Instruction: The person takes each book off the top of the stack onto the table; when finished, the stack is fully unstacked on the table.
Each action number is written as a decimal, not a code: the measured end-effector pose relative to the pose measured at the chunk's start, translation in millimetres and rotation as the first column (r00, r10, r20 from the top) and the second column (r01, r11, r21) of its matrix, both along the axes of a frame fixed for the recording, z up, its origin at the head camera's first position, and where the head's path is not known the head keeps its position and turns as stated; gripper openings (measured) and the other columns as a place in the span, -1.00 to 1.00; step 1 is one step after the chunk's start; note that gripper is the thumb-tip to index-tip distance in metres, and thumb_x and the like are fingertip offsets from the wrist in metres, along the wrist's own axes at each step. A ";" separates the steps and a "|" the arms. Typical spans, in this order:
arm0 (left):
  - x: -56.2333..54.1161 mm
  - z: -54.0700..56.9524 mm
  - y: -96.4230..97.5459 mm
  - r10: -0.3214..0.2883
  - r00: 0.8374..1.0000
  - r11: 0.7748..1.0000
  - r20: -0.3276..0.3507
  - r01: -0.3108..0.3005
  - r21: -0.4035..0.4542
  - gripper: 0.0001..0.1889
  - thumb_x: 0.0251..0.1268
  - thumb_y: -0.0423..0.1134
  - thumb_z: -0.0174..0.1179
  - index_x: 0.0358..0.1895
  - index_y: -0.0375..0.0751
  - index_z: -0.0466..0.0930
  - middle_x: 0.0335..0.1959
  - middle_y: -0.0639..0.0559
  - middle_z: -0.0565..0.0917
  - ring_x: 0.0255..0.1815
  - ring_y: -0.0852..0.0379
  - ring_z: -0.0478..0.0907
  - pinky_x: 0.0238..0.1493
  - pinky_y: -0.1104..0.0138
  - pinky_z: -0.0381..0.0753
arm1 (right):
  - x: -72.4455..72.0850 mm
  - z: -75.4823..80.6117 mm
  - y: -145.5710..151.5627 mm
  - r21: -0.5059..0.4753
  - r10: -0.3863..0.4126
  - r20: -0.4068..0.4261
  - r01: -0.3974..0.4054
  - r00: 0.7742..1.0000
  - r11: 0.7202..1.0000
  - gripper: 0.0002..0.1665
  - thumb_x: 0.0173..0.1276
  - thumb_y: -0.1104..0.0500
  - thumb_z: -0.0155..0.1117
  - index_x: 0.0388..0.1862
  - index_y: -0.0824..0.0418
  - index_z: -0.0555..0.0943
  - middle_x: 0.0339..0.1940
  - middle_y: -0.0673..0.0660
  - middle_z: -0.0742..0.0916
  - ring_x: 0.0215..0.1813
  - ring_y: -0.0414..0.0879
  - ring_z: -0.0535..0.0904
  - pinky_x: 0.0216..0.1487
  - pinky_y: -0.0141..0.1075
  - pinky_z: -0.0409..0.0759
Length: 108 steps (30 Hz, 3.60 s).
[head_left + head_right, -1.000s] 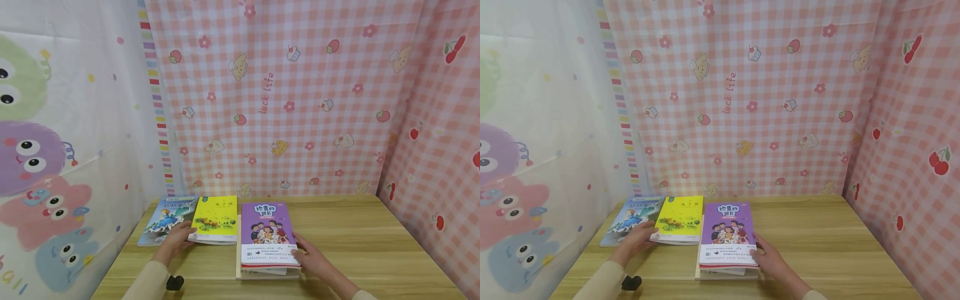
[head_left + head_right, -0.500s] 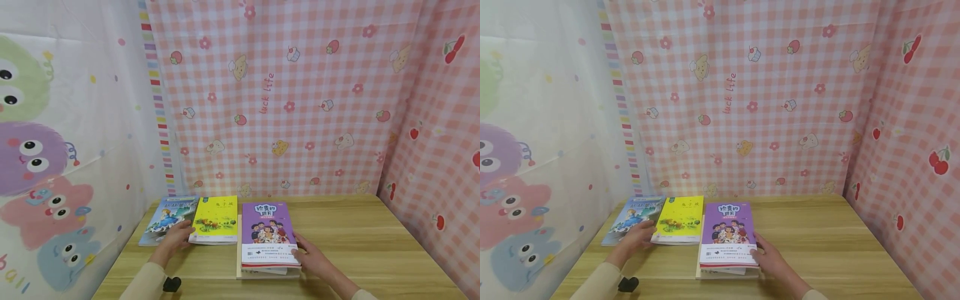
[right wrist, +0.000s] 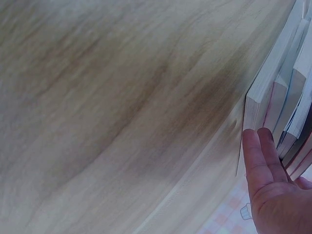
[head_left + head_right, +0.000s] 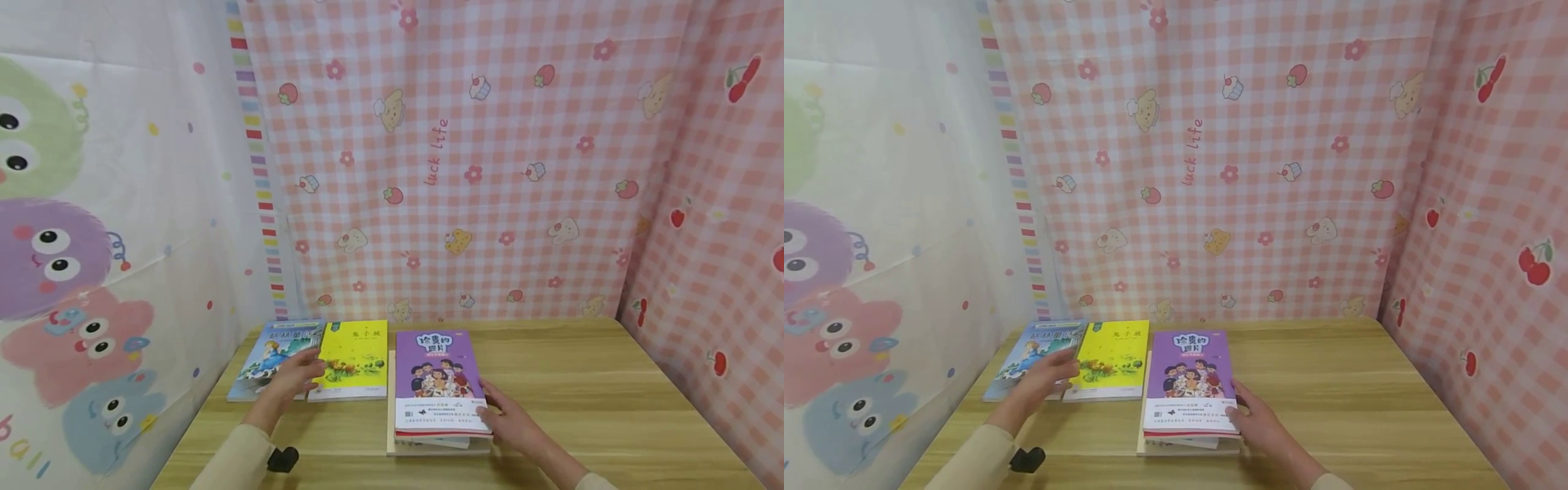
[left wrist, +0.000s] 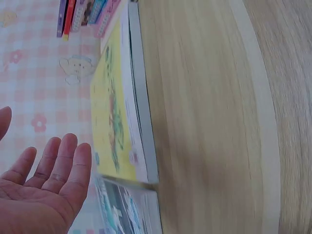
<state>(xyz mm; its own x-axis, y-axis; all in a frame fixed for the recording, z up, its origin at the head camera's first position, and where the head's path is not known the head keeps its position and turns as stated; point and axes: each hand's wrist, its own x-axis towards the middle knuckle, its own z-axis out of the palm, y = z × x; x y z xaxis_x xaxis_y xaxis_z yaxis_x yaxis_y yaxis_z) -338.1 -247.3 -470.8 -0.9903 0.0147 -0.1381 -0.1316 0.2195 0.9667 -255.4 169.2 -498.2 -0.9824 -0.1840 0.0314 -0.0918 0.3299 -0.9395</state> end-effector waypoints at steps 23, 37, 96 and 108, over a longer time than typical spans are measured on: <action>19.6 -0.7 54.6 -0.138 0.990 0.989 -0.040 0.140 0.046 -0.41 0.38 -0.33 0.20 0.40 -0.46 0.27 0.15 -0.34 0.53 0.16 -0.31 0.51 0.12 -0.08 0.56 | -2.6 -2.8 0.5 -0.041 0.004 0.031 -0.003 1.000 0.999 -0.22 0.47 0.27 0.15 0.57 0.33 0.08 0.35 0.61 0.36 -0.27 0.01 0.65 -0.40 -0.12 0.66; 33.5 -7.0 86.2 -0.181 0.983 0.983 -0.013 0.181 0.034 -0.32 0.36 -0.28 0.25 0.44 -0.48 0.20 0.01 -0.19 0.58 -0.05 -0.08 0.62 0.08 -0.03 0.60 | -1.6 1.9 -1.8 -0.018 -0.028 0.044 0.028 0.999 0.999 -0.23 0.45 0.27 0.17 0.56 0.33 0.12 0.32 0.60 0.39 -0.26 0.01 0.63 -0.39 -0.09 0.64; -33.2 -18.0 128.8 -0.151 0.984 0.988 0.098 0.150 0.024 -0.32 0.26 -0.32 0.34 0.42 -0.39 0.31 0.01 -0.17 0.64 -0.12 -0.01 0.63 0.00 0.10 0.63 | -6.0 3.0 -2.3 0.111 -0.048 -0.005 0.048 0.999 0.993 -0.29 0.35 0.29 0.32 0.44 0.40 0.34 0.20 0.39 0.58 0.00 0.15 0.64 -0.12 -0.14 0.64; -33.9 -11.9 128.1 -0.175 0.983 0.982 0.060 0.170 0.076 -0.29 0.21 -0.47 0.31 0.45 -0.32 0.28 -0.05 -0.19 0.57 -0.11 -0.05 0.60 -0.08 0.12 0.65 | -13.4 2.7 1.2 0.164 -0.041 0.000 0.041 0.999 0.986 -0.21 0.29 0.30 0.36 0.46 0.40 0.30 0.19 0.41 0.58 0.00 0.14 0.63 -0.09 -0.16 0.61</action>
